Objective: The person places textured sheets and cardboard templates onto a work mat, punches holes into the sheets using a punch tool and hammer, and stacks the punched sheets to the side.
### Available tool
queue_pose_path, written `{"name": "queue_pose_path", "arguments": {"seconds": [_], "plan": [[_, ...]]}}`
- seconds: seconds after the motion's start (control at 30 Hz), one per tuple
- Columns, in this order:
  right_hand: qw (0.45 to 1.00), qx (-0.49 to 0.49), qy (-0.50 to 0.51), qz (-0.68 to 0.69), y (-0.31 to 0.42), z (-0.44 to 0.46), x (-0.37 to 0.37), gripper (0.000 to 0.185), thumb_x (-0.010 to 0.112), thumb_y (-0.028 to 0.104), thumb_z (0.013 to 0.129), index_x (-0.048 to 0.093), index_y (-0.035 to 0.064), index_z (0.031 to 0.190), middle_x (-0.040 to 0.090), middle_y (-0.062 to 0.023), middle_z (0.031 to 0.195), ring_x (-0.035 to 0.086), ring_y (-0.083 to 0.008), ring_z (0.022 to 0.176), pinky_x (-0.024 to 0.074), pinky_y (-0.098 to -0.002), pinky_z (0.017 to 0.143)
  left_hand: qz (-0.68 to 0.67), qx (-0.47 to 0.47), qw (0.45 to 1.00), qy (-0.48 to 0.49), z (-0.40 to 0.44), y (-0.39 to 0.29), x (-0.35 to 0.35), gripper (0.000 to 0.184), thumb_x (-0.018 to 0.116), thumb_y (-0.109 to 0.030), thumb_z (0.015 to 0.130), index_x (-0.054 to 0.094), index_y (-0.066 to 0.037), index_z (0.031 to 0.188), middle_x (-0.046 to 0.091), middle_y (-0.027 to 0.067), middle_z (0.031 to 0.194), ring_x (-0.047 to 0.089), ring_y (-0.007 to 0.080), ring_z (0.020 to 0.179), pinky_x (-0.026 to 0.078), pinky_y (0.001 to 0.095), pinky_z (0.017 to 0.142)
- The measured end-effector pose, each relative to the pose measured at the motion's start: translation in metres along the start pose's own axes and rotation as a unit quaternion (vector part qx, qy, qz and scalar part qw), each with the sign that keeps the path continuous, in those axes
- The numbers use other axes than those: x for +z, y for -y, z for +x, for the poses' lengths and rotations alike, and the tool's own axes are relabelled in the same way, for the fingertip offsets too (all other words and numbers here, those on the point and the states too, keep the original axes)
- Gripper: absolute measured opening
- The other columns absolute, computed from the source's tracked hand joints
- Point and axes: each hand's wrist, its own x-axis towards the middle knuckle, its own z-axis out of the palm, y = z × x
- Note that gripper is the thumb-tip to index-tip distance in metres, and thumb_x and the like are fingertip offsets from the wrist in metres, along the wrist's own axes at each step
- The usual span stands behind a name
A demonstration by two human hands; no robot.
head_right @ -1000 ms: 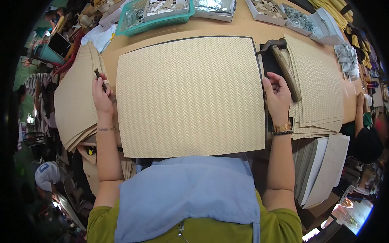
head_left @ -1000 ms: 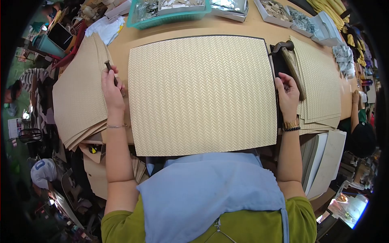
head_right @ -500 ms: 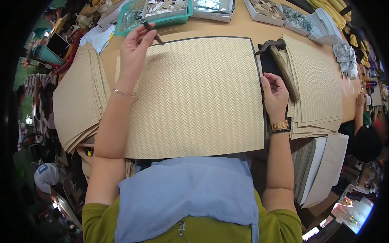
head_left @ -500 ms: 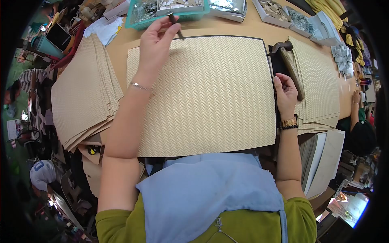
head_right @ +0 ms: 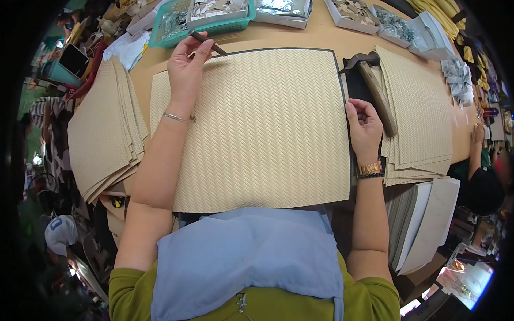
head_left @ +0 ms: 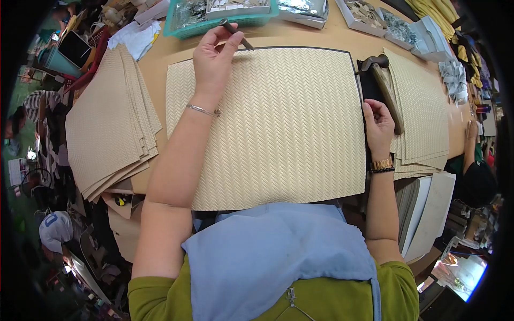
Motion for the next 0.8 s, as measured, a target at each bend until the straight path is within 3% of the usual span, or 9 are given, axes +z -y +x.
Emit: {"name": "queue_pose_path", "arguments": {"seconds": [0.27,0.37,0.47,0.57,0.8], "plan": [[1.0,-0.006,0.0,-0.012,-0.001,0.0,0.001,0.02,0.065,0.016,0.089,0.064,0.0011,0.102,0.062,0.0029,0.086,0.048,-0.0011,0.067,0.041,-0.0152,0.061,0.041,0.031,0.998,0.038,-0.002,0.003,0.003,0.014,0.056,-0.014,0.094,0.06,-0.003,0.101,0.063,0.0037,0.104,0.06,0.0113,0.087,0.05,0.0257,0.076],[1.0,-0.006,0.002,-0.008,0.0,0.0,0.001,0.02,0.065,0.016,0.089,0.064,0.0012,0.102,0.062,0.0033,0.085,0.048,-0.0008,0.067,0.0406,-0.0152,0.06,0.222,0.119,0.968,0.008,0.0,-0.009,0.001,0.018,0.054,-0.021,0.094,0.059,-0.004,0.098,0.065,0.0088,0.094,0.064,0.0204,0.081,0.049,0.0301,0.071],[1.0,-0.004,0.005,-0.01,-0.001,0.0,0.001,0.02,0.065,0.016,0.089,0.064,0.0011,0.102,0.061,0.0034,0.085,0.047,-0.0008,0.066,0.0405,-0.0152,0.06,0.386,0.056,0.916,0.098,-0.001,-0.02,-0.008,0.024,0.056,-0.027,0.093,0.058,-0.004,0.101,0.066,0.0097,0.095,0.063,0.0188,0.083,0.049,0.0315,0.073],[1.0,0.0,0.008,-0.008,0.0,0.0,0.001,0.02,0.065,0.015,0.089,0.063,0.001,0.102,0.061,0.0032,0.085,0.047,-0.0009,0.066,0.0406,-0.0154,0.06,0.507,-0.023,0.844,0.175,-0.005,-0.025,-0.01,0.024,0.062,-0.028,0.088,0.059,-0.007,0.099,0.067,0.01,0.088,0.065,0.0229,0.081,0.049,0.0337,0.072],[1.0,0.005,0.002,0.0,-0.001,0.0,0.001,0.019,0.065,0.015,0.089,0.063,0.001,0.102,0.061,0.0029,0.086,0.048,-0.0014,0.068,0.0413,-0.0156,0.062,0.513,0.024,0.842,0.165,-0.006,-0.027,-0.009,0.019,0.064,-0.027,0.084,0.059,-0.011,0.093,0.067,0.0076,0.082,0.064,0.027,0.075,0.049,0.0383,0.065]]}}
